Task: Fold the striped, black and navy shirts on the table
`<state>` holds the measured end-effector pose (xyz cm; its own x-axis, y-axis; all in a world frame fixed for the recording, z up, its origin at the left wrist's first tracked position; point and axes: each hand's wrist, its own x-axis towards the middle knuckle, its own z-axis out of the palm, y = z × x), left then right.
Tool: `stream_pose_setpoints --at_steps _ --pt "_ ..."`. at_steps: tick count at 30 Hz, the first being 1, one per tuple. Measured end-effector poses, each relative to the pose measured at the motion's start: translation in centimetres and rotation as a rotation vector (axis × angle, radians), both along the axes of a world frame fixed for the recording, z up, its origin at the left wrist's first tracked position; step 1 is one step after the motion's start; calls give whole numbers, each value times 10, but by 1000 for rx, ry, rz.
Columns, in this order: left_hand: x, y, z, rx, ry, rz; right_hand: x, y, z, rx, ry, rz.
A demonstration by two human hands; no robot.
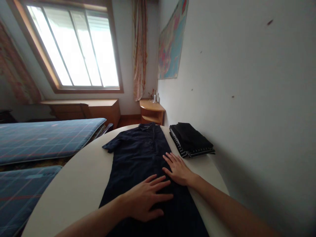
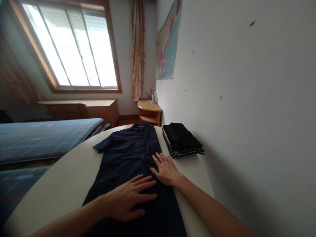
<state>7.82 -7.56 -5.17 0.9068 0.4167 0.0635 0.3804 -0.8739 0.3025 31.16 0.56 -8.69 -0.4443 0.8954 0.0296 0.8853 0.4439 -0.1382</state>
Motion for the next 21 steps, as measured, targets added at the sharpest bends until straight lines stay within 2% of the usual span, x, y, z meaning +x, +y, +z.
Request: stream_pose_setpoints --at_steps 2,7,12,17,21 --pt "5 -8 2 18 -5 -83 2 2 2 36 -6 21" --pt "17 -18 -3 157 -17 -179 -7 7 19 135 -42 47" --pt "30 -27 -8 232 -23 -246 -34 13 33 204 -84 -73" --pt "35 -35 -4 229 -8 -253 -43 20 21 193 9 -82" --pt "34 -36 4 181 -2 -286 -35 24 6 71 95 -31"
